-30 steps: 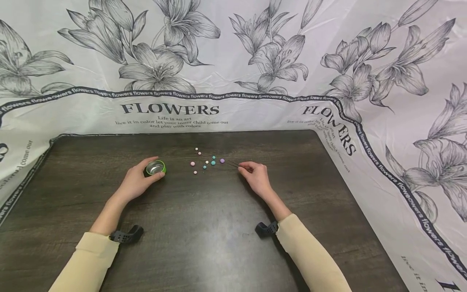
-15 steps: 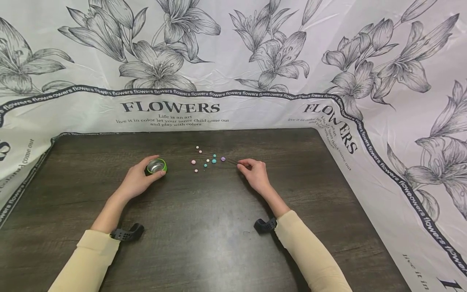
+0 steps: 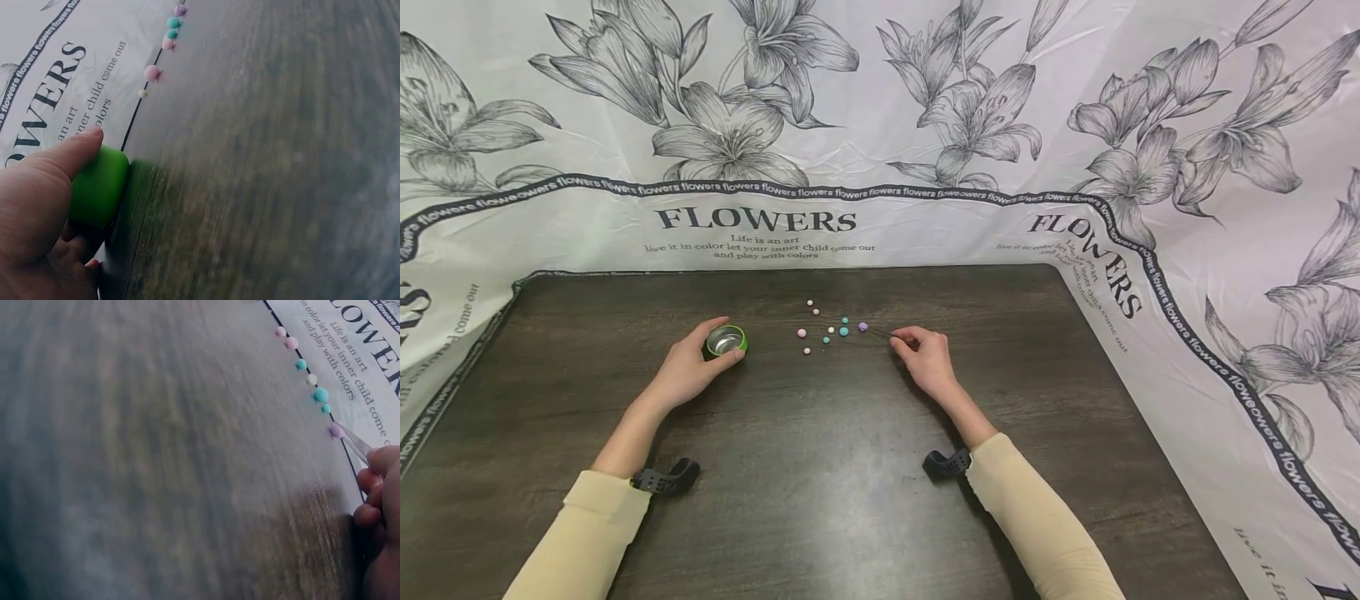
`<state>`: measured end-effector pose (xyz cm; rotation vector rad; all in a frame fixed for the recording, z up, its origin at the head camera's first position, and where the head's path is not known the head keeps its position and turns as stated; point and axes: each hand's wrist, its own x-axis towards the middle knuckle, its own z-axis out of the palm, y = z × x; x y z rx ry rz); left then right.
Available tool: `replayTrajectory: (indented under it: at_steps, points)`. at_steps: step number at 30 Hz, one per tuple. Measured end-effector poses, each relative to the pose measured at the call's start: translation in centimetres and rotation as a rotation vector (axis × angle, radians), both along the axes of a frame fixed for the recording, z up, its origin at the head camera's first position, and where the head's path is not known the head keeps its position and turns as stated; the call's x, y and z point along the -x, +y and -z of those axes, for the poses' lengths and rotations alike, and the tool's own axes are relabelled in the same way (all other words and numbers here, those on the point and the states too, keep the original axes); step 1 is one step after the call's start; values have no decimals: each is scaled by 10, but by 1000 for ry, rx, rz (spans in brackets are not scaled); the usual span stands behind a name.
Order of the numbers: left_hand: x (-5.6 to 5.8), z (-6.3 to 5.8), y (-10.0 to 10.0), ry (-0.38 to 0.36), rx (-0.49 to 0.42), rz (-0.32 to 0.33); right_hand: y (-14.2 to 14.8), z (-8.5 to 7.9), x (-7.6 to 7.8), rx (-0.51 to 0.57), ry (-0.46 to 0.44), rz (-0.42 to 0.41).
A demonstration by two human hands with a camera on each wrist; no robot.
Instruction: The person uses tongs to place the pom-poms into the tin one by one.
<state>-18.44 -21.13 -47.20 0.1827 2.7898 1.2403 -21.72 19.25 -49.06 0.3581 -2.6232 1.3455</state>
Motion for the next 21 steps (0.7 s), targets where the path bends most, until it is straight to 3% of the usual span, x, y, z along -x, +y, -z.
replayTrajectory:
  at_steps: [21]
  points:
    - [3,2,-1,-14,6,-10,-1,0,5,23,73,43]
